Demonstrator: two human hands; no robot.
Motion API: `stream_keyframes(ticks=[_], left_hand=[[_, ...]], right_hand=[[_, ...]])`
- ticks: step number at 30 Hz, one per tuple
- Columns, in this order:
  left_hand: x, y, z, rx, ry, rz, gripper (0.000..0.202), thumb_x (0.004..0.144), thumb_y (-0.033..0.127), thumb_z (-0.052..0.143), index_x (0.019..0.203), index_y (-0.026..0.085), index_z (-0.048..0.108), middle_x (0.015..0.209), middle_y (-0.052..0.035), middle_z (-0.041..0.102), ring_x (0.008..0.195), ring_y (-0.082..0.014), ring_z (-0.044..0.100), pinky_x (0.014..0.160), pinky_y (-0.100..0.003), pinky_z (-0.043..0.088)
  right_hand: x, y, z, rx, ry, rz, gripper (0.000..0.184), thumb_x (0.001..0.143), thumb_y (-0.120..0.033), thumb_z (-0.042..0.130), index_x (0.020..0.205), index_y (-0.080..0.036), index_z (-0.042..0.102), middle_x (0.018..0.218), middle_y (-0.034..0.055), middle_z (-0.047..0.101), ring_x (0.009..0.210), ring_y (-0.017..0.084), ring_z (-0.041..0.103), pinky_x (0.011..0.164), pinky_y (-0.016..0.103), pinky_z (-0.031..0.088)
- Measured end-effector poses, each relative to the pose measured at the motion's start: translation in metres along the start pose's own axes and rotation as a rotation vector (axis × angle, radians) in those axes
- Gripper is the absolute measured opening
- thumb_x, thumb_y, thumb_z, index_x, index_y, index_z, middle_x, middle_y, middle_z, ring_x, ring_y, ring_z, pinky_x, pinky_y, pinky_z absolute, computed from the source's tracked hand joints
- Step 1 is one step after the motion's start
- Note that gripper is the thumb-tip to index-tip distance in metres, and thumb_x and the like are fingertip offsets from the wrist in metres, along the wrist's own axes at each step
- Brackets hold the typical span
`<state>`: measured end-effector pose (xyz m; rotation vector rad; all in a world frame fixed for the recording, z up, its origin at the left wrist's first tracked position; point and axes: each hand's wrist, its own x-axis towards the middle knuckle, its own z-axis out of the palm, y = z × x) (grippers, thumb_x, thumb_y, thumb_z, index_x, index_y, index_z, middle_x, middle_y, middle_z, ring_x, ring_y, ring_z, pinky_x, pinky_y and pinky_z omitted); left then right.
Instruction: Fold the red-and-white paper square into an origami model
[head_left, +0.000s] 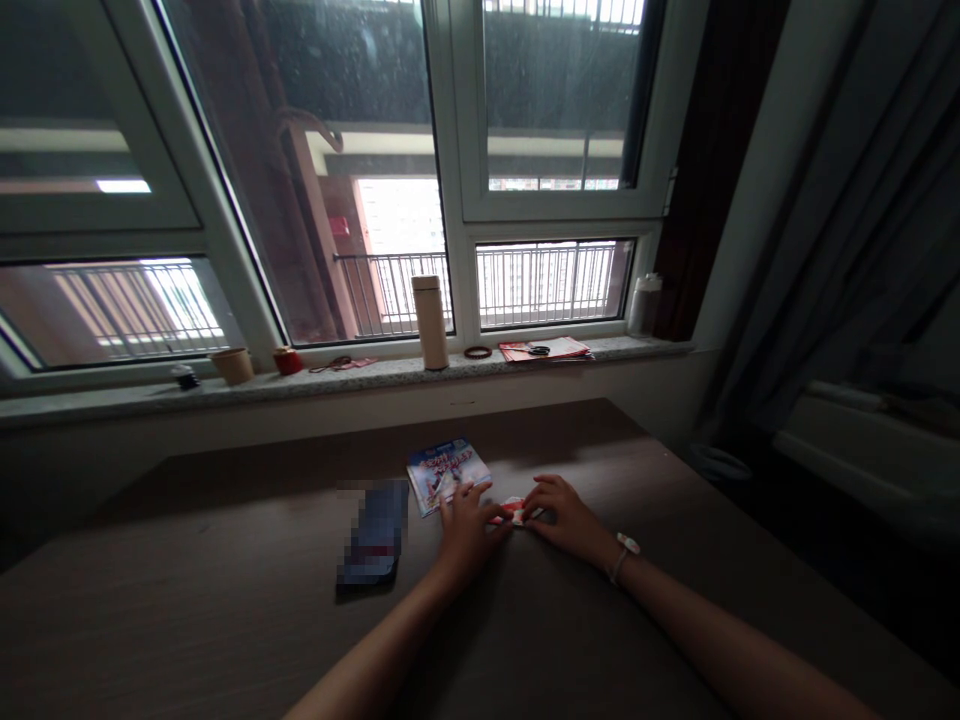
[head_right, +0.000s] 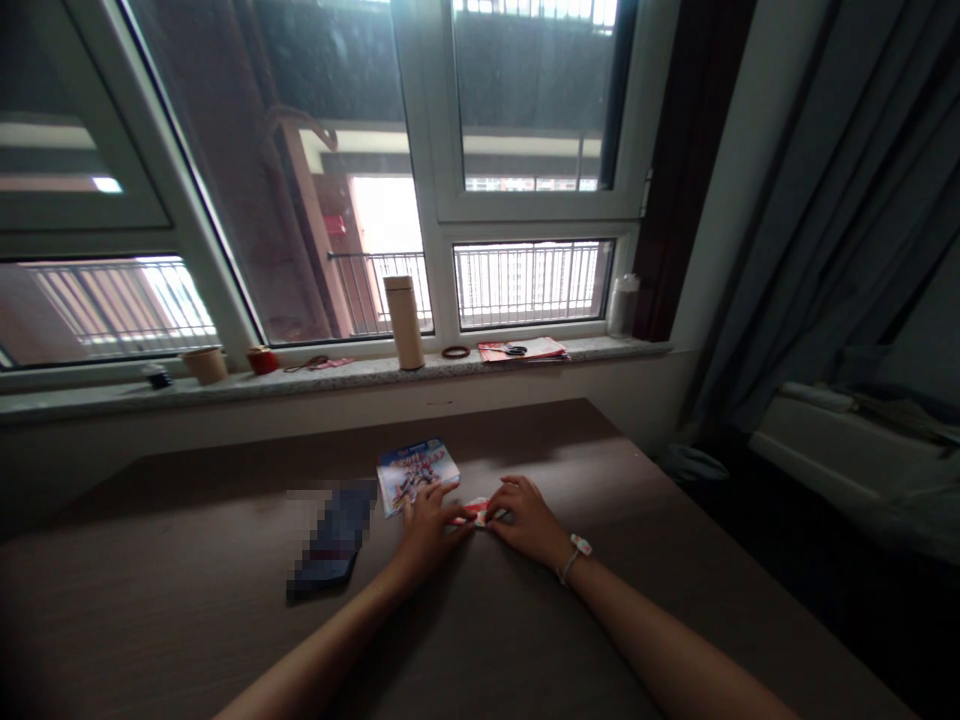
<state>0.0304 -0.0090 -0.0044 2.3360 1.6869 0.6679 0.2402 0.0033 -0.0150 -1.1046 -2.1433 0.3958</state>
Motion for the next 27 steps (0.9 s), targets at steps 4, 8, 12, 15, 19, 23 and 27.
stream_keyframes(ticks=[4,8,12,15,19,23,27], left_hand=[[0.001,0.0,0.0,0.007,-0.006,0.007,0.013,0.083,0.032,0.07,0.094,0.034,0.076,0.142,-0.0029,0.052,0.137,-0.0352,0.033,0.111,-0.069,0.013],[0.0,0.0,-0.001,0.004,0.001,0.007,0.013,0.085,0.033,0.067,0.094,0.033,0.077,0.143,-0.0036,0.052,0.137,-0.0351,0.033,0.111,-0.069,0.013],[0.0,0.002,-0.003,0.002,0.005,-0.012,0.012,0.086,0.034,0.066,0.09,0.032,0.077,0.142,-0.004,0.052,0.137,-0.0344,0.035,0.112,-0.067,0.013],[-0.001,0.004,-0.005,0.001,0.0,-0.029,0.011,0.085,0.034,0.067,0.089,0.032,0.078,0.142,-0.0031,0.052,0.137,-0.0346,0.034,0.113,-0.067,0.012],[0.0,0.004,-0.007,-0.005,-0.008,-0.028,0.013,0.084,0.039,0.068,0.085,0.031,0.078,0.142,-0.0034,0.052,0.137,-0.0349,0.033,0.113,-0.065,0.013],[0.001,0.001,-0.005,-0.019,-0.007,-0.028,0.015,0.084,0.041,0.068,0.082,0.03,0.078,0.141,-0.0033,0.053,0.136,-0.0339,0.035,0.113,-0.064,0.013],[0.002,0.0,-0.004,-0.037,-0.003,-0.046,0.014,0.084,0.04,0.068,0.081,0.03,0.077,0.139,-0.0023,0.055,0.135,-0.0336,0.037,0.113,-0.066,0.012]], right_hand=[[-0.001,-0.001,0.0,-0.019,0.006,-0.03,0.008,0.08,-0.026,0.071,0.087,-0.029,0.074,0.101,0.0006,0.071,0.125,0.024,0.047,0.111,0.045,0.032],[-0.001,-0.003,0.0,-0.036,-0.001,-0.032,0.008,0.082,-0.028,0.071,0.089,-0.029,0.075,0.1,0.0008,0.071,0.123,0.025,0.048,0.111,0.044,0.031],[0.0,-0.007,0.0,-0.063,-0.001,-0.016,0.008,0.086,-0.03,0.067,0.088,-0.028,0.074,0.099,0.0018,0.071,0.124,0.026,0.047,0.111,0.047,0.028],[0.0,-0.01,0.0,-0.083,-0.016,0.024,0.012,0.089,-0.033,0.063,0.089,-0.028,0.073,0.101,0.0026,0.07,0.126,0.027,0.046,0.113,0.052,0.021],[0.0,-0.012,0.002,-0.074,-0.047,0.096,0.015,0.091,-0.036,0.06,0.091,-0.027,0.072,0.104,0.0032,0.069,0.129,0.028,0.043,0.115,0.057,0.013],[0.0,-0.013,0.005,-0.044,-0.055,0.159,0.015,0.09,-0.036,0.06,0.091,-0.027,0.071,0.105,0.0031,0.068,0.132,0.028,0.041,0.115,0.058,0.007],[0.0,-0.013,0.005,-0.015,-0.026,0.214,0.016,0.088,-0.04,0.062,0.089,-0.027,0.071,0.106,0.0025,0.069,0.132,0.028,0.04,0.115,0.058,0.003]])
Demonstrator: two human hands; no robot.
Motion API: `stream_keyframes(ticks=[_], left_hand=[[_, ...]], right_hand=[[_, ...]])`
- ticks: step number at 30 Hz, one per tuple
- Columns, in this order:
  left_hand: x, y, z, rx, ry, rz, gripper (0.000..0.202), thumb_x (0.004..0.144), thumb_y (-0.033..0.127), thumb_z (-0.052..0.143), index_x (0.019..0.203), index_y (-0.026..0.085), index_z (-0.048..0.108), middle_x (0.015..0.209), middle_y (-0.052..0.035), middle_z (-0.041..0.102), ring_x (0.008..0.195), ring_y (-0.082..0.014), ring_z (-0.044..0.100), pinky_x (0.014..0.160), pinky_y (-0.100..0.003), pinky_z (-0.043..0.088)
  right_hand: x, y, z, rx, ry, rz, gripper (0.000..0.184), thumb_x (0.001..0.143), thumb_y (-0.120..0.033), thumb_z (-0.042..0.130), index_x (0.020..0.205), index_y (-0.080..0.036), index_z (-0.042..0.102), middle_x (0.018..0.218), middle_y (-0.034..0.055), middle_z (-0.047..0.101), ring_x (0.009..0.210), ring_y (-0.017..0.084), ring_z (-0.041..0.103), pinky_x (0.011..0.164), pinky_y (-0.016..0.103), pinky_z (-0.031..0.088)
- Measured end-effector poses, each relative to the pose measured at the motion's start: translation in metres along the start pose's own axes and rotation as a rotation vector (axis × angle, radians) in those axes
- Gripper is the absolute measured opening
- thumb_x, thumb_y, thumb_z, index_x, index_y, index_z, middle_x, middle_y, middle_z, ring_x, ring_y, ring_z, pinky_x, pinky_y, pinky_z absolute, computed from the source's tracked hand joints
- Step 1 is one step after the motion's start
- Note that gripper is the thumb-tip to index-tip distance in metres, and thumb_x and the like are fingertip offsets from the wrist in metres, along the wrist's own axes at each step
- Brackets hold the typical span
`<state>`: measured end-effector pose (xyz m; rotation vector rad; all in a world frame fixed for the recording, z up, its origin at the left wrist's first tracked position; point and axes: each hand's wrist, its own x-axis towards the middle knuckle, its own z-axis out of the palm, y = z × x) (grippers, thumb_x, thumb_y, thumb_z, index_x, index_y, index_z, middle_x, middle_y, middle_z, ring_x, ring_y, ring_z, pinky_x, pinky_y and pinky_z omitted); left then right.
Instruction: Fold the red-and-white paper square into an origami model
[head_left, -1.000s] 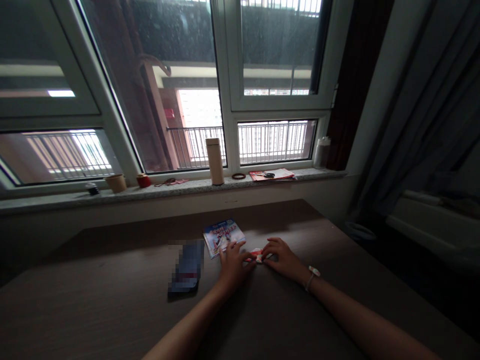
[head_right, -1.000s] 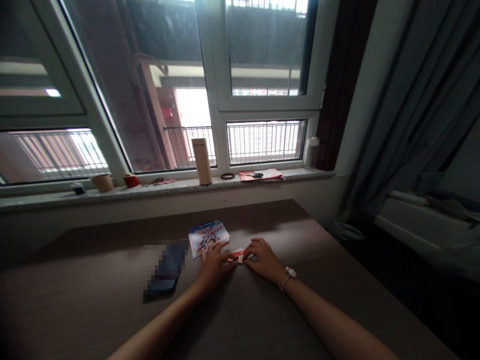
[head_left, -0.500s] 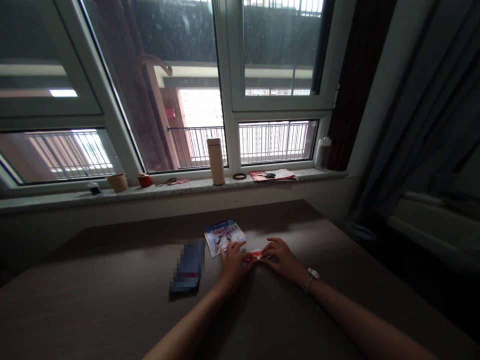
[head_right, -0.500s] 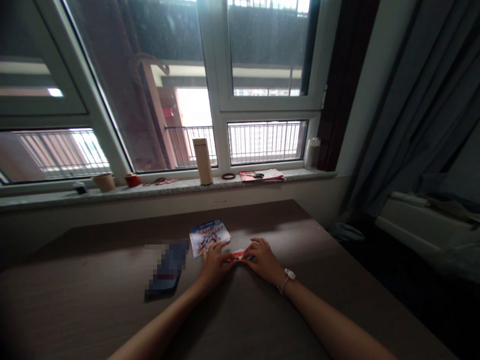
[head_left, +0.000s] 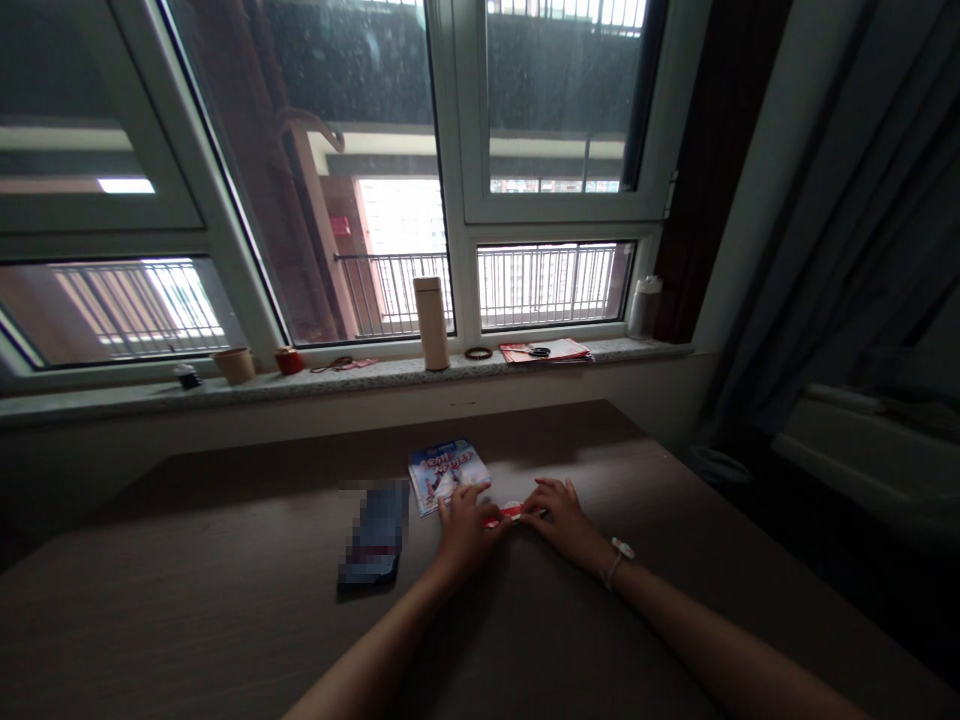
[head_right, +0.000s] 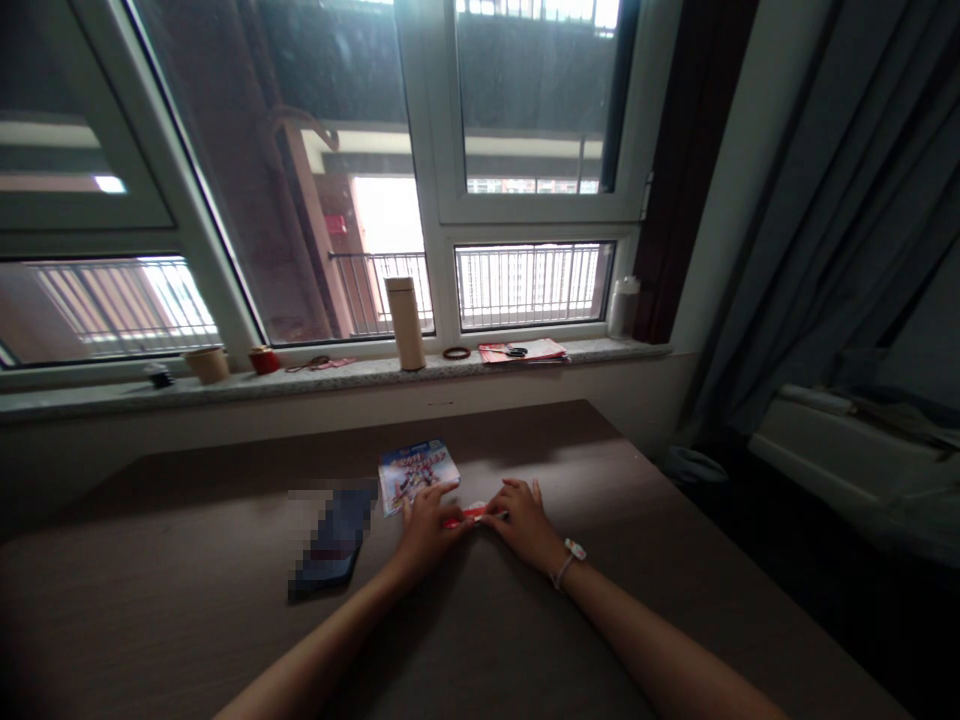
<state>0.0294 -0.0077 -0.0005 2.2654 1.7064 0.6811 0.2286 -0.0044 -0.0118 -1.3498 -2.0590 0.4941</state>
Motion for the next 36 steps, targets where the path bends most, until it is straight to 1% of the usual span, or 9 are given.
stream_keyframes(ticks=[4,6,8,11,15,22,26,31,36], left_hand=[[0.001,0.003,-0.001,-0.006,-0.007,-0.018,0.013,0.084,0.039,0.068,0.08,0.03,0.077,0.137,-0.0001,0.057,0.135,-0.0333,0.037,0.114,-0.067,0.007],[0.001,0.004,-0.002,-0.005,-0.005,-0.03,0.014,0.084,0.039,0.068,0.078,0.029,0.076,0.138,0.001,0.057,0.136,-0.0331,0.036,0.115,-0.066,0.004],[0.001,0.005,-0.001,-0.004,-0.003,-0.041,0.014,0.083,0.039,0.068,0.078,0.029,0.076,0.138,0.0015,0.057,0.136,-0.0332,0.036,0.115,-0.066,0.001],[0.002,0.006,0.0,0.0,-0.002,-0.05,0.012,0.083,0.038,0.068,0.078,0.029,0.075,0.139,0.0017,0.056,0.136,-0.0332,0.036,0.114,-0.067,0.001],[0.003,0.007,0.0,0.007,-0.009,-0.055,0.01,0.082,0.036,0.068,0.079,0.029,0.074,0.14,0.0019,0.055,0.135,-0.0328,0.037,0.113,-0.068,0.003],[0.003,0.01,0.001,-0.001,-0.022,-0.061,0.009,0.082,0.035,0.069,0.08,0.028,0.073,0.139,0.0016,0.056,0.135,-0.0342,0.036,0.11,-0.072,0.005],[0.003,0.011,0.0,-0.003,-0.021,-0.06,0.009,0.081,0.035,0.069,0.081,0.028,0.073,0.139,0.0008,0.056,0.135,-0.0334,0.036,0.11,-0.072,0.004],[0.004,0.012,0.001,0.004,-0.026,-0.077,0.008,0.08,0.035,0.069,0.081,0.027,0.073,0.138,-0.0003,0.056,0.135,-0.0335,0.037,0.11,-0.072,0.007],[0.004,0.011,0.001,0.013,-0.03,-0.086,0.008,0.079,0.035,0.07,0.082,0.028,0.072,0.139,-0.0007,0.056,0.135,-0.0339,0.037,0.11,-0.072,0.006]], right_hand=[[-0.001,-0.001,-0.001,-0.002,0.033,0.023,0.016,0.087,-0.042,0.063,0.086,-0.027,0.069,0.104,0.0008,0.07,0.131,0.028,0.04,0.115,0.058,0.001],[-0.001,-0.002,-0.002,-0.034,0.049,0.023,0.018,0.088,-0.042,0.062,0.085,-0.026,0.069,0.107,0.0013,0.069,0.131,0.028,0.039,0.115,0.057,0.003],[-0.001,-0.003,-0.002,-0.065,0.06,0.044,0.023,0.089,-0.044,0.059,0.083,-0.025,0.07,0.114,0.003,0.065,0.129,0.028,0.039,0.115,0.057,0.007],[-0.001,-0.002,-0.001,-0.088,0.048,0.095,0.03,0.092,-0.047,0.053,0.082,-0.024,0.069,0.121,0.0047,0.06,0.126,0.027,0.041,0.114,0.058,0.009],[0.0,-0.002,0.001,-0.101,0.037,0.117,0.031,0.093,-0.049,0.049,0.085,-0.025,0.069,0.122,0.0047,0.059,0.127,0.028,0.038,0.113,0.061,0.007],[0.001,-0.001,0.002,-0.115,0.031,0.143,0.027,0.091,-0.046,0.053,0.083,-0.026,0.069,0.121,0.004,0.058,0.128,0.029,0.036,0.112,0.064,0.005],[0.003,-0.003,0.003,-0.114,0.036,0.166,0.025,0.089,-0.046,0.056,0.082,-0.025,0.069,0.12,0.0043,0.058,0.128,0.029,0.037,0.112,0.065,0.006],[0.005,-0.004,0.002,-0.11,0.035,0.201,0.021,0.085,-0.044,0.062,0.079,-0.026,0.071,0.118,0.0041,0.059,0.125,0.029,0.04,0.112,0.064,0.008],[0.006,-0.006,0.001,-0.096,0.048,0.201,0.021,0.085,-0.042,0.064,0.075,-0.025,0.071,0.116,0.0041,0.061,0.123,0.029,0.042,0.112,0.063,0.008]])
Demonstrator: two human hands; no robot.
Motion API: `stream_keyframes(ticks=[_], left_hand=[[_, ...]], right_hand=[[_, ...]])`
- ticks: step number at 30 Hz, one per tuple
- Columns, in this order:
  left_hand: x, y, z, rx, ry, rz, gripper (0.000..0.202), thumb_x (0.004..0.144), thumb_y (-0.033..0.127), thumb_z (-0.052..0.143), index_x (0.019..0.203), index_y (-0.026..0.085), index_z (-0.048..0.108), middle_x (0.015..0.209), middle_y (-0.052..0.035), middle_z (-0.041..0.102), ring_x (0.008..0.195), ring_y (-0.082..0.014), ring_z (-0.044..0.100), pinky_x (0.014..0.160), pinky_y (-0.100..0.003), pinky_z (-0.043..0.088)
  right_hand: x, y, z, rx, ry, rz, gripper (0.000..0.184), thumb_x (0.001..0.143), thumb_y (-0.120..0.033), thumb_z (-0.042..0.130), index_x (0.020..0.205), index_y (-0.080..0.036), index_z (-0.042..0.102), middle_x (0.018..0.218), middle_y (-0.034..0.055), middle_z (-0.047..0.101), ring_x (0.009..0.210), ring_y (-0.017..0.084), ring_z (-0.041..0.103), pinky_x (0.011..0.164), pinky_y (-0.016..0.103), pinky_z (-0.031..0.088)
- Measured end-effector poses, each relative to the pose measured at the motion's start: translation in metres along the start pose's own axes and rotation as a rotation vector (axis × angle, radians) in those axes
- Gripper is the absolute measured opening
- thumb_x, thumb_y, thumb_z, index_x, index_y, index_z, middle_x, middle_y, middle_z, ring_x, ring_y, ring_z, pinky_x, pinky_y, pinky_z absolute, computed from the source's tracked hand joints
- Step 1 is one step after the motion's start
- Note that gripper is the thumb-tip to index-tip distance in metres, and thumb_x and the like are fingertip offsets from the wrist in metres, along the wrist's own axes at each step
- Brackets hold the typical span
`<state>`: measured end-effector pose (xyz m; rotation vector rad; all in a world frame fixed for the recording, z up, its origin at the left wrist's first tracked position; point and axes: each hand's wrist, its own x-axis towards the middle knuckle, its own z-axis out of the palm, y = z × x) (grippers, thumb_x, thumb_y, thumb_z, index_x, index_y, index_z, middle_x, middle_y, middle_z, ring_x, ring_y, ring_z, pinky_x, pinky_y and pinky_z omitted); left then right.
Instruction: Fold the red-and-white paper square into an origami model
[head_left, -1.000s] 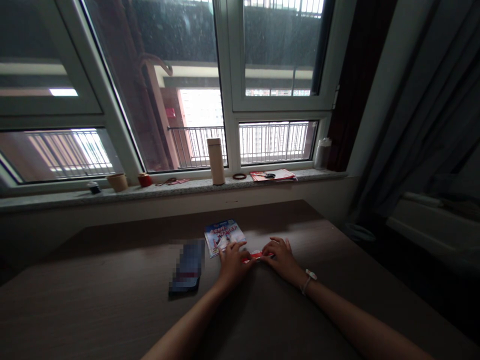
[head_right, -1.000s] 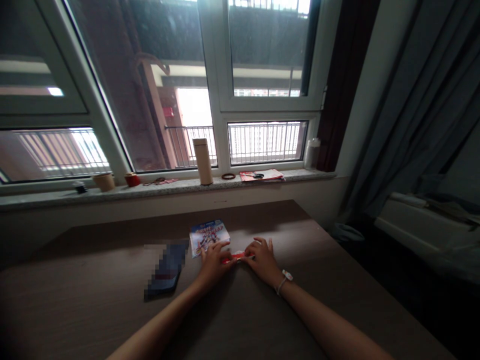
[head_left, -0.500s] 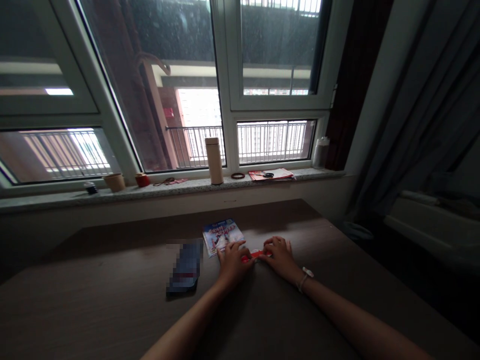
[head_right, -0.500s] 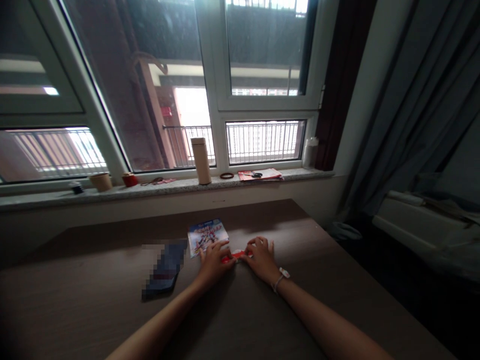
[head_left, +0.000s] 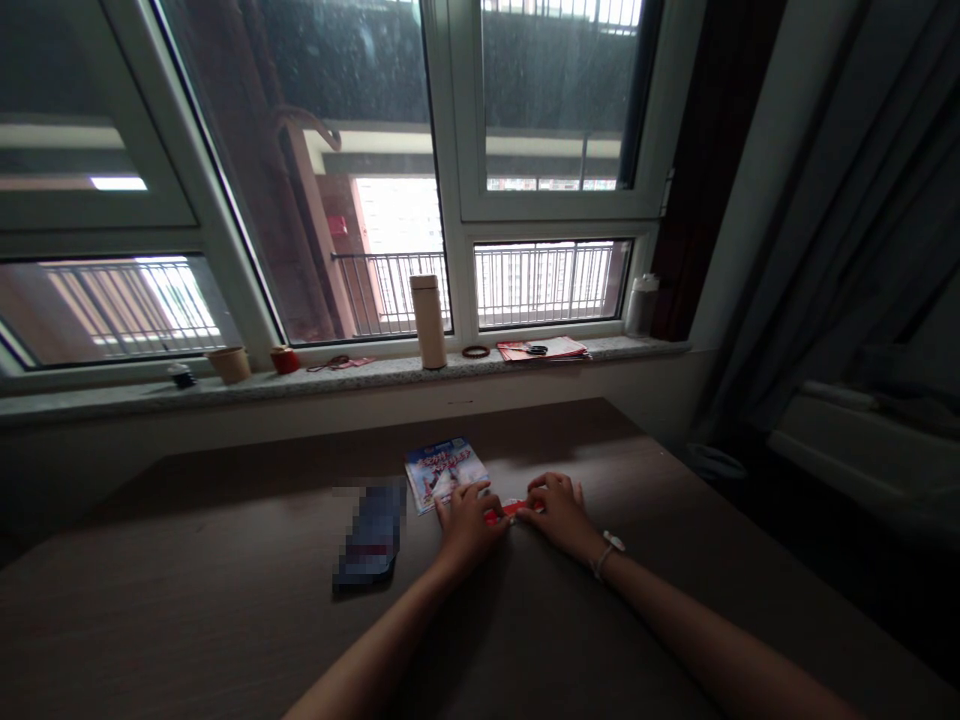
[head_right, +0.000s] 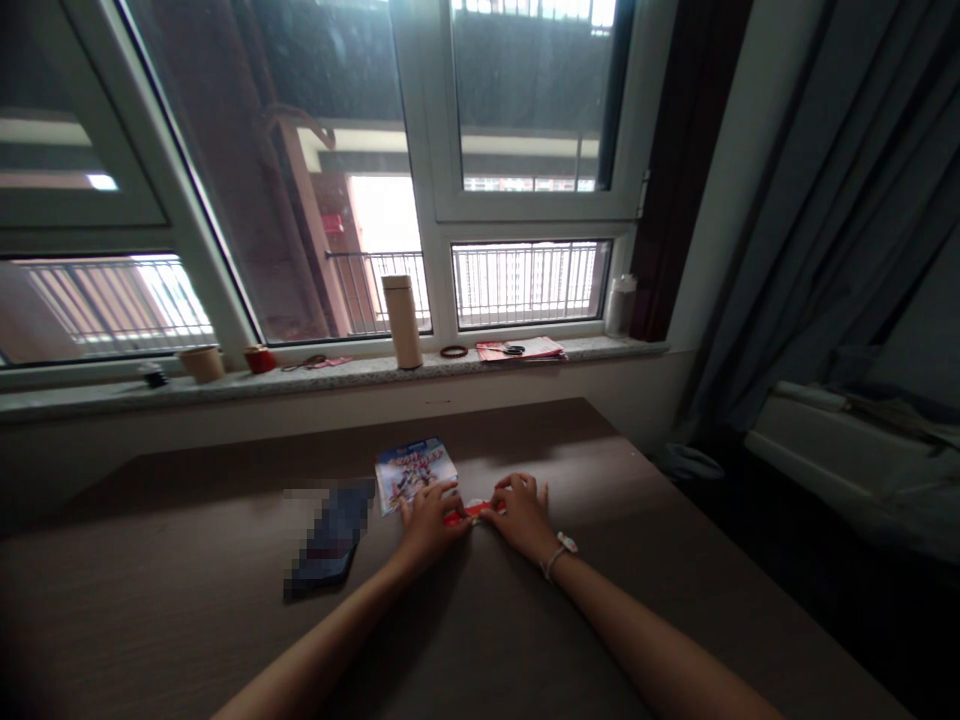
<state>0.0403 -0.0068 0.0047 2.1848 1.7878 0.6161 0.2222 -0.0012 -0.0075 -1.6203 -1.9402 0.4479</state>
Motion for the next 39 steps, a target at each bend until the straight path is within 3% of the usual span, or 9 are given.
stream_keyframes(ticks=[9,19,31,39], left_hand=[[-0.0018,0.0033,-0.0014,-0.007,-0.012,-0.021,0.018,0.08,0.035,0.067,0.096,0.032,0.072,0.144,-0.0032,0.049,0.139,-0.0344,0.032,0.111,-0.07,0.006],[-0.002,0.0027,-0.0004,0.041,-0.02,-0.005,0.016,0.083,0.043,0.064,0.089,0.032,0.073,0.148,-0.0009,0.047,0.14,-0.0341,0.029,0.111,-0.07,0.003],[0.0006,0.0014,0.0004,0.067,-0.035,-0.005,0.018,0.083,0.045,0.065,0.094,0.032,0.071,0.148,-0.0021,0.046,0.139,-0.0344,0.031,0.109,-0.071,0.011],[0.0031,0.0047,-0.0069,0.054,-0.151,-0.063,0.02,0.083,0.042,0.064,0.101,0.034,0.07,0.153,-0.0046,0.039,0.144,-0.0356,0.024,0.109,-0.072,0.008]], right_hand=[[-0.0007,-0.0017,0.001,0.017,0.025,0.014,0.021,0.081,-0.041,0.067,0.07,-0.023,0.07,0.114,0.0047,0.062,0.121,0.029,0.044,0.112,0.063,0.009],[-0.0009,-0.003,-0.0003,-0.012,0.014,0.026,0.025,0.083,-0.045,0.063,0.072,-0.025,0.071,0.117,0.0058,0.062,0.121,0.029,0.043,0.114,0.06,0.008],[0.0006,0.0053,0.0018,0.01,-0.011,0.01,0.027,0.081,-0.05,0.065,0.075,-0.025,0.071,0.119,0.0045,0.06,0.122,0.028,0.043,0.114,0.056,0.009],[0.0055,0.0013,-0.0003,0.004,-0.044,0.081,0.019,0.074,-0.044,0.073,0.082,-0.028,0.071,0.117,0.0018,0.059,0.121,0.027,0.043,0.113,0.054,0.009]])
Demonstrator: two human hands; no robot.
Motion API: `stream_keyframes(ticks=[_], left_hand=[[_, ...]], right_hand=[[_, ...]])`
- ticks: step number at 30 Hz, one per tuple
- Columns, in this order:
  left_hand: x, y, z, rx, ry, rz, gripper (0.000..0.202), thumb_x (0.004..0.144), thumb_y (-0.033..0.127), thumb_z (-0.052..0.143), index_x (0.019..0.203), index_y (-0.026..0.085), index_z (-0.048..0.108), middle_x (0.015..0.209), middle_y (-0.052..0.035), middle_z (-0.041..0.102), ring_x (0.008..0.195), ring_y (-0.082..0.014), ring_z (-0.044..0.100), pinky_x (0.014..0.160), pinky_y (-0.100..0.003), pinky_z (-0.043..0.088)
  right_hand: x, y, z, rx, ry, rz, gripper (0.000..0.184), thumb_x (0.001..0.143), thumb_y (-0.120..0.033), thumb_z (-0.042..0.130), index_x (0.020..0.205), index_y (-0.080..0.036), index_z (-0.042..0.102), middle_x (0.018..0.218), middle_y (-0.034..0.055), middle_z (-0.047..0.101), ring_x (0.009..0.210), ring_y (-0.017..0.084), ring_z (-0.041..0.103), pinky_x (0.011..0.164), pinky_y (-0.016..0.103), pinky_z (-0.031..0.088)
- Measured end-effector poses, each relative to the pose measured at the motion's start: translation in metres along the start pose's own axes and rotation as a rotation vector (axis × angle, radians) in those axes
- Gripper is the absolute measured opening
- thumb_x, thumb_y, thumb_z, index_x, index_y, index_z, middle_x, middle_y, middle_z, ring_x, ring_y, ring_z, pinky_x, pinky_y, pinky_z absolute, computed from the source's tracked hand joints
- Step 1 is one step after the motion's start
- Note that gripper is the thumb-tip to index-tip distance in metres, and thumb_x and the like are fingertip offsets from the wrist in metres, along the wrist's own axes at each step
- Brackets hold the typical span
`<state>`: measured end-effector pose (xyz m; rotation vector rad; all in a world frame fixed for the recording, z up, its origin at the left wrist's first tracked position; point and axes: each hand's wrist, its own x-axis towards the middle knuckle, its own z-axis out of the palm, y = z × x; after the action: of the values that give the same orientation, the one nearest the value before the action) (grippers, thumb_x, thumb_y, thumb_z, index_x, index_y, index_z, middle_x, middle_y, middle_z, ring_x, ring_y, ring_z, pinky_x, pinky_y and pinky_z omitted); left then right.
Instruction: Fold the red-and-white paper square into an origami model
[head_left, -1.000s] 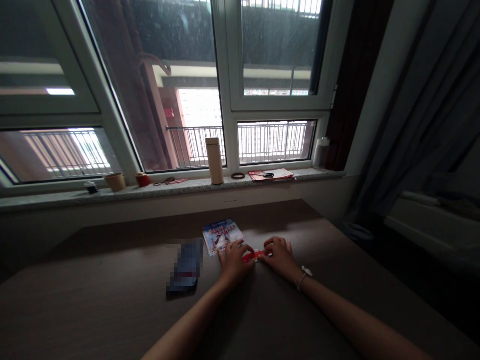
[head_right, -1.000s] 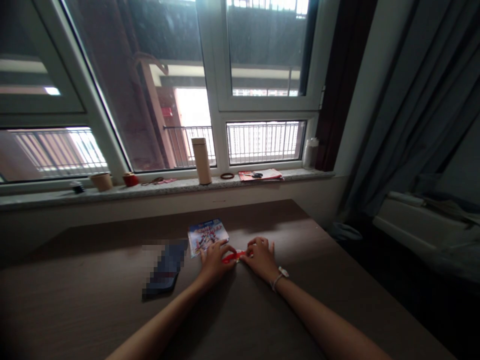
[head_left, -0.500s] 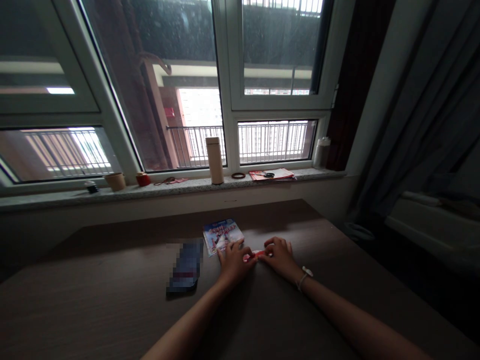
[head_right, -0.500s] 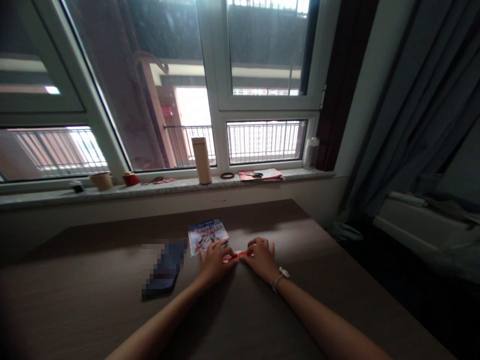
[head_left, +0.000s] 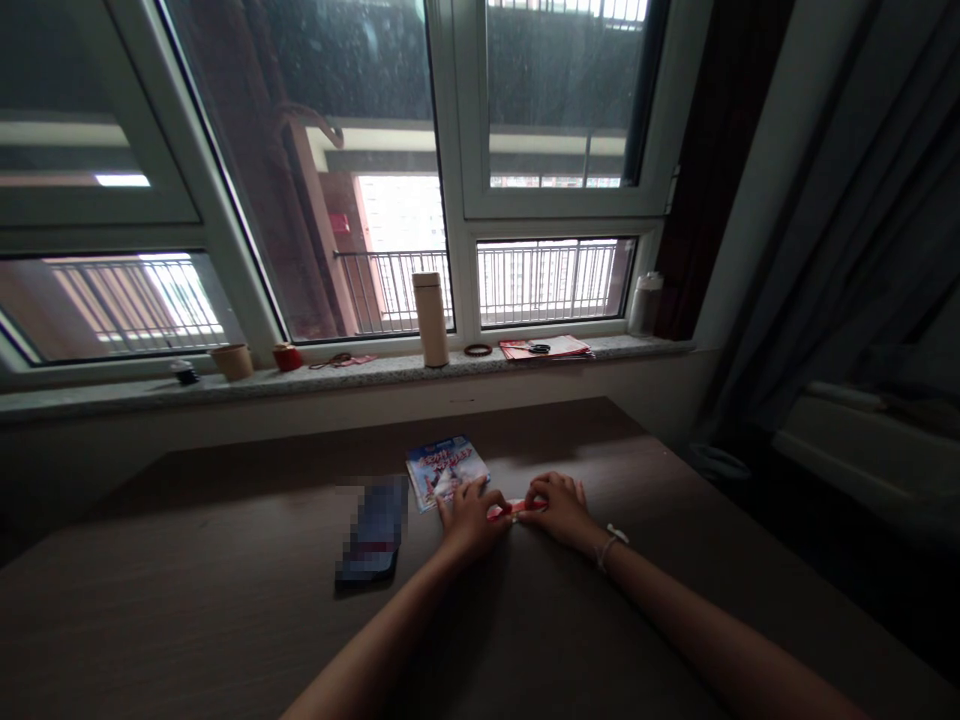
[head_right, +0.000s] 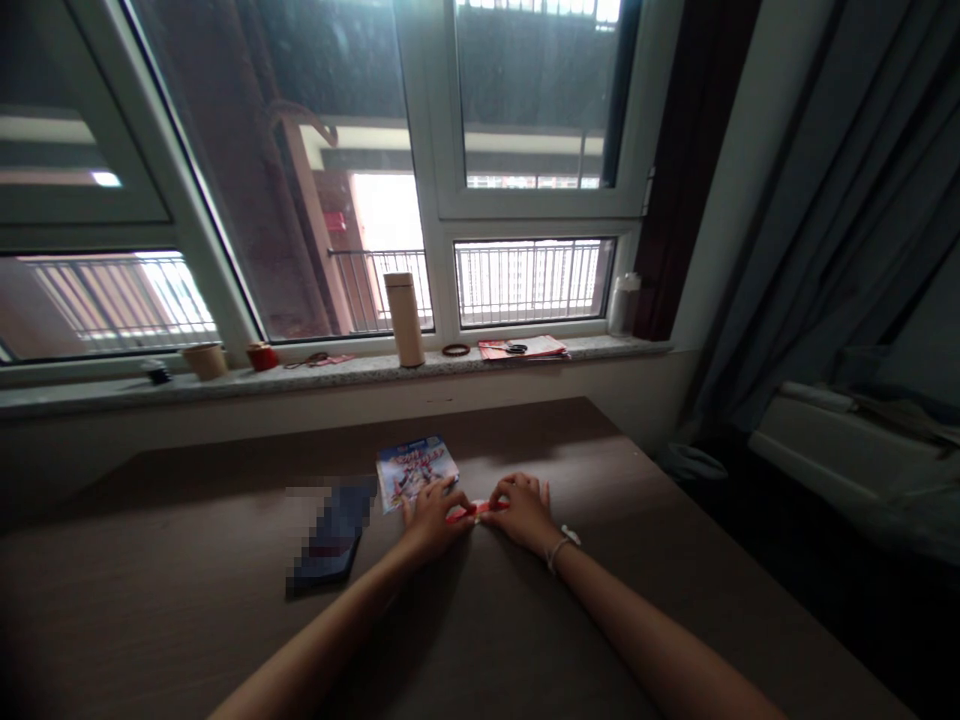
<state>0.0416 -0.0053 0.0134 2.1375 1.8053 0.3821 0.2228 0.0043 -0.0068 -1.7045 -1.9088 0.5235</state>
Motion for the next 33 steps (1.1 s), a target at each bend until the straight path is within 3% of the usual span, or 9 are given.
stream_keyframes(ticks=[15,24,33], left_hand=[[0.002,-0.015,0.003,0.017,-0.049,0.064,0.023,0.089,0.039,0.058,0.109,0.036,0.068,0.158,-0.0029,0.031,0.147,-0.0361,0.019,0.11,-0.071,0.008],[-0.002,-0.017,0.005,0.038,-0.023,0.094,0.024,0.091,0.038,0.054,0.11,0.037,0.068,0.157,-0.0008,0.032,0.147,-0.0348,0.017,0.113,-0.068,0.008],[-0.006,-0.008,0.007,0.027,0.078,0.079,0.022,0.09,0.046,0.055,0.1,0.034,0.071,0.153,-0.0014,0.04,0.145,-0.0335,0.025,0.113,-0.068,0.009]], right_hand=[[0.007,0.006,0.0,0.024,-0.044,0.024,0.011,0.072,-0.026,0.07,0.082,-0.03,0.073,0.117,-0.0019,0.061,0.12,0.024,0.044,0.108,0.042,0.019],[0.003,0.011,-0.003,-0.001,-0.066,-0.031,0.021,0.077,-0.022,0.06,0.088,-0.032,0.075,0.123,-0.0009,0.059,0.125,0.023,0.043,0.111,0.043,0.019],[-0.001,0.009,-0.002,0.018,-0.007,-0.085,0.02,0.077,-0.048,0.067,0.082,-0.03,0.076,0.121,0.0005,0.061,0.123,0.026,0.045,0.11,0.042,0.022]])
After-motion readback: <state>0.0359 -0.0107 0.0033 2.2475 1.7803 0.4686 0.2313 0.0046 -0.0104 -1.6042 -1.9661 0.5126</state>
